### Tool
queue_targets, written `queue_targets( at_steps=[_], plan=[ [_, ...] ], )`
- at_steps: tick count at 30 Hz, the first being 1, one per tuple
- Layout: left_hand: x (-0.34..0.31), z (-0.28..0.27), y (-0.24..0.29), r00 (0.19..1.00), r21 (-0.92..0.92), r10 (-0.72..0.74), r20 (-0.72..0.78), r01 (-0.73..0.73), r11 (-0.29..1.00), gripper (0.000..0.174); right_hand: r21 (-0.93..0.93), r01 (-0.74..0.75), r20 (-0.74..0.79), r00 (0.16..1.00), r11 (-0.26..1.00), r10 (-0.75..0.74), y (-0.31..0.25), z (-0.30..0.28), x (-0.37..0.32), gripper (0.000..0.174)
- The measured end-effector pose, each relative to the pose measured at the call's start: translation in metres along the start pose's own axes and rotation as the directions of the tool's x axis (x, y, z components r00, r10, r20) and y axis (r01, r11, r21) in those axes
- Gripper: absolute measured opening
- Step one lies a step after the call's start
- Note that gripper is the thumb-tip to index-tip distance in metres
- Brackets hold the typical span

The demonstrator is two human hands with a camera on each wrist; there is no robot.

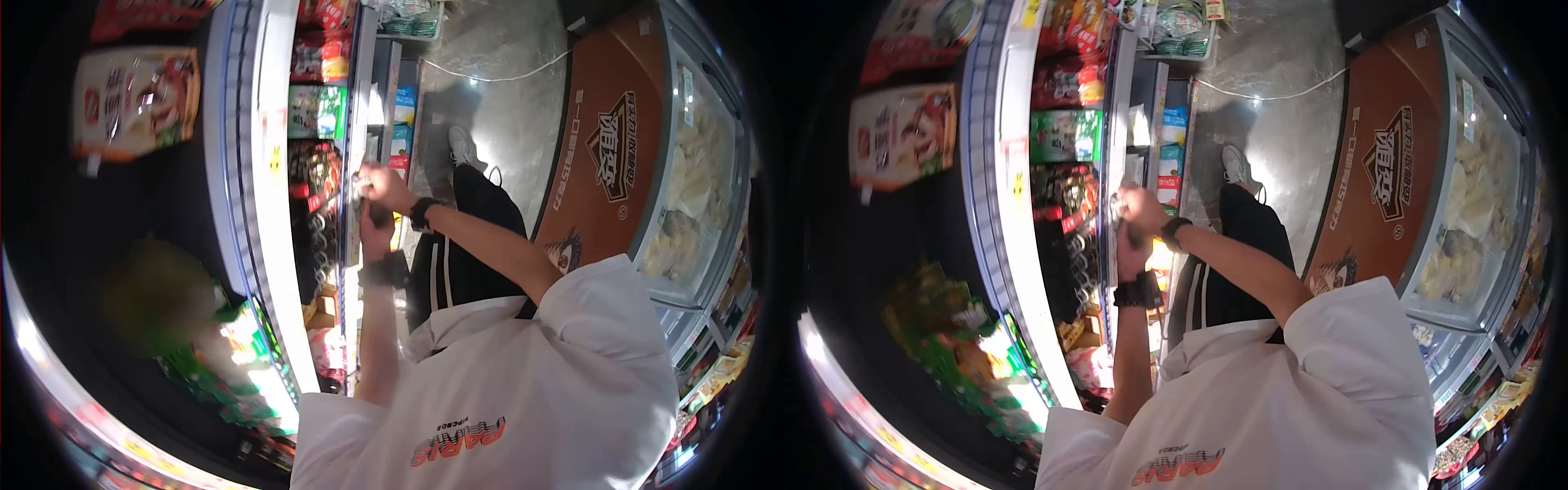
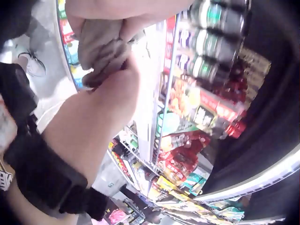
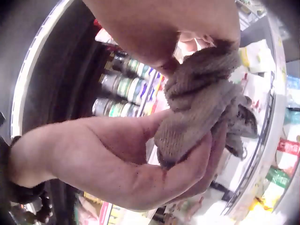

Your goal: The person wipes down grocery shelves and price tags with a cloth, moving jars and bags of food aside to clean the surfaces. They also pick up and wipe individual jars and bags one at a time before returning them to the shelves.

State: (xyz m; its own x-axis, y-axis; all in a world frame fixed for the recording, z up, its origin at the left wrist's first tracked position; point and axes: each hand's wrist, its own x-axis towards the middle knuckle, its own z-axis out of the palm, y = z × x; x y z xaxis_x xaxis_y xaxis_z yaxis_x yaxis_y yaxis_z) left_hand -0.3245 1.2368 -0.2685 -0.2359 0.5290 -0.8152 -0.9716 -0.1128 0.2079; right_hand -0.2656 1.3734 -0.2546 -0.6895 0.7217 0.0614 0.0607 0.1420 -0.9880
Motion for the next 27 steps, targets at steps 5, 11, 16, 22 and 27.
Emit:
queue_targets(
  at_steps=[5,11,16,22,27],
  plan=[
    [-0.116,-0.107,-0.039,0.92,0.873,0.26,0.295,-0.37,0.317,0.053,-0.163,-0.124,0.266,0.95,0.979,0.164,-0.017,0.021,-0.118,0.03],
    [-0.209,-0.089,-0.064,0.991,0.176,-0.013,0.13,-0.01,0.984,0.04,-0.011,-0.305,0.382,0.879,0.952,0.286,-0.092,-0.008,-0.186,0.04],
    [-0.255,-0.12,-0.082,0.945,0.046,0.204,0.256,-0.223,0.974,0.038,0.155,-0.534,0.538,0.752,0.831,0.382,-0.164,-0.03,-0.212,0.04],
    [-0.356,-0.084,-0.1,0.872,0.19,0.471,0.137,-0.49,0.851,0.047,0.275,-0.744,0.709,0.585,0.609,0.394,-0.211,-0.044,-0.231,0.044],
    [-0.4,-0.095,-0.157,0.747,0.348,0.662,-0.057,-0.607,0.714,0.039,0.084,-0.806,0.817,0.392,0.586,0.423,-0.186,-0.045,-0.263,0.065]
  ],
)
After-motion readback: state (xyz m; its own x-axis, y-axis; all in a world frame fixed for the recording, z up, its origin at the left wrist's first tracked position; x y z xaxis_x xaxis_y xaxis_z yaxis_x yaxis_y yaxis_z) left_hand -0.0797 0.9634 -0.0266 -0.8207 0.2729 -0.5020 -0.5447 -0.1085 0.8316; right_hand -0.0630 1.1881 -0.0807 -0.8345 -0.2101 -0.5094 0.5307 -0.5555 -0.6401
